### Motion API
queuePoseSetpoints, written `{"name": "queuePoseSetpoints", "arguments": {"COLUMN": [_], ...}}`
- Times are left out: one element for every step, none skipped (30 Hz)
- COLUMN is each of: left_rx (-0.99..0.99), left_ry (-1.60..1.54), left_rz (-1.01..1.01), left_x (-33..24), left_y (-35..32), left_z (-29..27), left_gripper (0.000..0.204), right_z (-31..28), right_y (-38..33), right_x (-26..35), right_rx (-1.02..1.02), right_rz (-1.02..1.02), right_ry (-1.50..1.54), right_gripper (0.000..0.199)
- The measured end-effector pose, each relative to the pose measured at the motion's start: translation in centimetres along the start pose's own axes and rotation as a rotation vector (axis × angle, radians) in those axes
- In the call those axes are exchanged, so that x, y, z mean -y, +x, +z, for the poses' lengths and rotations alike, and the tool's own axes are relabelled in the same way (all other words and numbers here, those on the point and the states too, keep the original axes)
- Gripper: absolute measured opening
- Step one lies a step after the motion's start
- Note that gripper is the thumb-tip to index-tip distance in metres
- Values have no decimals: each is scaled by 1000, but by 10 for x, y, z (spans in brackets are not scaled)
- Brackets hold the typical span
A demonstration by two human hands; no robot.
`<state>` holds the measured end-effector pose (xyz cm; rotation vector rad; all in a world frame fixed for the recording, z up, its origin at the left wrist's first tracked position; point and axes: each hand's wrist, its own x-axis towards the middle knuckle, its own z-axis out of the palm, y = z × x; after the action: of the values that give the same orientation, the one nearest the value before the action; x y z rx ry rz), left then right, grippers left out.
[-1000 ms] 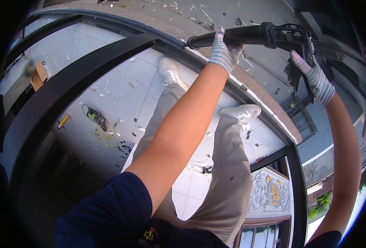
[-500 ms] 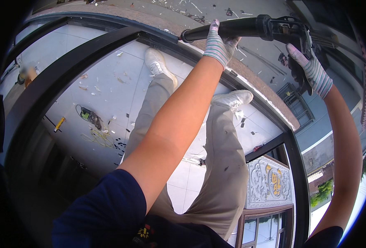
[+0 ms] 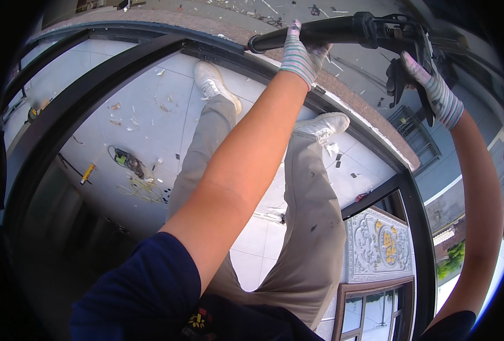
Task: The person uses a caulking gun to apply sealant along the upper frame of a large glass window or door. They move along the frame, applying a continuous bead of sealant while another person works nearby on the floor.
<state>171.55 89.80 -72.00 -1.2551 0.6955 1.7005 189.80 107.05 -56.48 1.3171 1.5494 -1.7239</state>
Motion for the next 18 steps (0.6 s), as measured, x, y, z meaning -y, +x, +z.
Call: {"name": "queuePoseSetpoints", "arguments": {"left_rx": [6, 3, -1, -5, -1, 3, 7, 10, 12, 15, 17, 19, 21, 23, 25, 28, 20, 13], "left_ry": [15, 14, 13, 11, 15, 20, 24, 32, 39, 46, 41, 35, 28, 18, 6, -6, 4, 14], "left_rz": [4, 0, -3, -5, -9, -13, -16, -17, -17, -18, -25, -32, -39, -46, -53, -60, -54, -47], "left_x": [2, 5, 9, 11, 15, 19, 23, 26, 29, 32, 35, 38, 42, 47, 53, 58, 61, 64], "left_y": [1, 1, 1, 1, 0, -1, -2, -2, -3, -4, -1, 1, 3, 5, 6, 8, 8, 8], "left_z": [-2, -4, -6, -9, -11, -11, -13, -15, -16, -18, -21, -23, -25, -28, -30, -31, -33, -35], "left_gripper": [64, 64, 64, 64, 64, 64, 64, 64, 64, 63, 67, 71, 75, 75, 75, 74, 74, 74], "right_z": [0, 1, 3, 5, 7, 7, 6, 5, 5, 5, 4, 3, 0, -2, -5, -7, -4, -3], "right_y": [-2, -6, -9, -12, -15, -18, -20, -22, -25, -28, -31, -33, -34, -36, -37, -40, -43, -46], "right_x": [0, -2, -4, -6, -11, -16, -20, -21, -22, -23, -22, -23, -28, -34, -38, -42, -43, -44], "right_rx": [-16, -32, -41, -48, -58, -77, -95, -112, -103, -91, -81, -71, -69, -71, -73, -92, -104, -116], "right_rz": [-4, -3, -3, -2, 3, 2, 2, -3, 34, 48, 58, 69, 76, 84, 92, 92, 89, 86], "right_ry": [-12, -25, 10, 44, 82, 76, 69, 61, 103, 115, 123, 131, 134, 138, 141, 147, 154, 160], "right_gripper": [70, 69, 68, 67, 65, 64, 63, 61, 59, 58, 58, 57, 56, 56, 56, 55, 55, 55]}}
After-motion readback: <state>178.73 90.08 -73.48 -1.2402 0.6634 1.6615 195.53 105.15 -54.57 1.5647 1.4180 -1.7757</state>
